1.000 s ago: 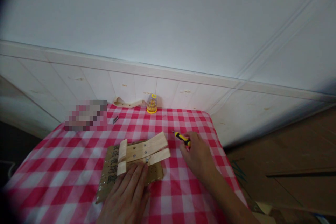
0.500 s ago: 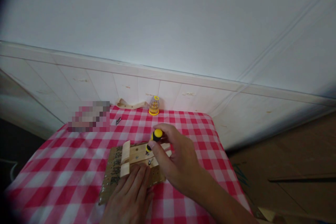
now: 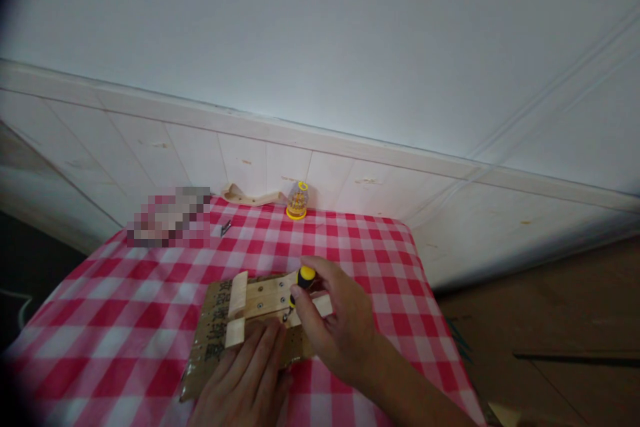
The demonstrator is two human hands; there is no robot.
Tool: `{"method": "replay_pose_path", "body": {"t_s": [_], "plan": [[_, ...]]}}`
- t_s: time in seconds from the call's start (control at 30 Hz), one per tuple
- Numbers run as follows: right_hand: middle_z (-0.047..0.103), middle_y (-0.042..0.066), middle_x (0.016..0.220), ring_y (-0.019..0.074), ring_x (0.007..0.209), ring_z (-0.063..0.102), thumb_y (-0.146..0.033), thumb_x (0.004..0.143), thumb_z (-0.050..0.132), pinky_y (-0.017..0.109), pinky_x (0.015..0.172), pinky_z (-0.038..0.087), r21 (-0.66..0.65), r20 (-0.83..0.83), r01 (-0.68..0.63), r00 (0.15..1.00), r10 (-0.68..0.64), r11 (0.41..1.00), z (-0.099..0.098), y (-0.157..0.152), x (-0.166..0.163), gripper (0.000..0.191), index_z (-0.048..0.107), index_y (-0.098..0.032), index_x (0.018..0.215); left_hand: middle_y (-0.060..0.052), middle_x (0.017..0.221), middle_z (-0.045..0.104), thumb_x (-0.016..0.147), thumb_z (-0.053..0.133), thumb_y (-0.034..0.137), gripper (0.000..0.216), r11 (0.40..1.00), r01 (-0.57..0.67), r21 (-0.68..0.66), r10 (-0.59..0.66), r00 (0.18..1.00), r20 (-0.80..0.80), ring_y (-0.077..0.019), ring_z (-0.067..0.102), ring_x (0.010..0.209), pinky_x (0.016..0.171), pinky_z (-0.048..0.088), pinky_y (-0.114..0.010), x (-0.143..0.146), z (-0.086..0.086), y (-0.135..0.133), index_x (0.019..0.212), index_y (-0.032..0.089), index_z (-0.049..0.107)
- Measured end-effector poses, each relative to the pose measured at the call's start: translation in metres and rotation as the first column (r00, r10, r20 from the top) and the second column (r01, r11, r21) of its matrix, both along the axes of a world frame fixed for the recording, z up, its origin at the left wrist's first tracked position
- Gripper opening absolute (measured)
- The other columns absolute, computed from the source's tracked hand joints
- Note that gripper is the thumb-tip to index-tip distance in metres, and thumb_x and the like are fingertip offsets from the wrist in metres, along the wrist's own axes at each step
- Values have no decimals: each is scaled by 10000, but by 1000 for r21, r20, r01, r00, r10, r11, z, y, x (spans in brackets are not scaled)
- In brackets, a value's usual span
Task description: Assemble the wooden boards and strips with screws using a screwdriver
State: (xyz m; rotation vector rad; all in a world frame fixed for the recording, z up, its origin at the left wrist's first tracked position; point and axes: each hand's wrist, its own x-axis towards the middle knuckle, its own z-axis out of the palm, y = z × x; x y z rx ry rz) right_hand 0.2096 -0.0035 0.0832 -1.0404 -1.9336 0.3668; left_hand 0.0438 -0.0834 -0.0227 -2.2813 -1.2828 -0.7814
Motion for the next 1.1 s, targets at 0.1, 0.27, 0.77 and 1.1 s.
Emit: {"method": "replay_pose_path", "body": {"t_s": [0.1, 0.27, 0.77, 1.1], "plan": [[731, 54, 975, 170, 783, 741, -133, 918, 607, 269, 689, 651, -5, -40, -7, 999, 7, 1000, -4, 0, -2, 342, 567, -246, 1238, -112, 1181, 747, 1012, 435, 225, 321, 1000, -17, -24, 18, 999, 26, -221, 681, 1066, 868, 460, -322, 2, 3, 0, 1191, 100, 670], [736, 70, 1026, 181, 815, 754, -129, 910, 620, 287, 724, 660, 32, -7, -7, 1000, 7, 999, -5, -1, -1, 370, 561, -246, 1255, -109, 1159, 752, 1008, 437, 223, 308, 999, -21, -27, 23, 997, 80, -233, 674, 1072, 883, 446, -340, 6, -1, 0, 1163, 112, 679], [731, 57, 1050, 169, 825, 750, -97, 896, 630, 277, 719, 661, 15, -46, -23, 999, 24, 1000, -7, 0, 1, 394, 565, -249, 1253, -121, 1175, 747, 1003, 445, 221, 438, 997, -26, -77, 35, 993, 113, -219, 680, 1067, 907, 444, -311, 8, -3, -3, 1414, 99, 536], [746, 69, 1015, 182, 816, 756, -141, 912, 628, 295, 719, 658, -1, -12, -12, 1000, 12, 1000, -8, -2, 0, 335, 573, -238, 1228, -102, 1135, 762, 1012, 397, 209, 330, 998, -40, -55, 46, 992, 122, -218, 685, 1037, 845, 437, -331, 9, 5, 1, 1162, 107, 673]]}}
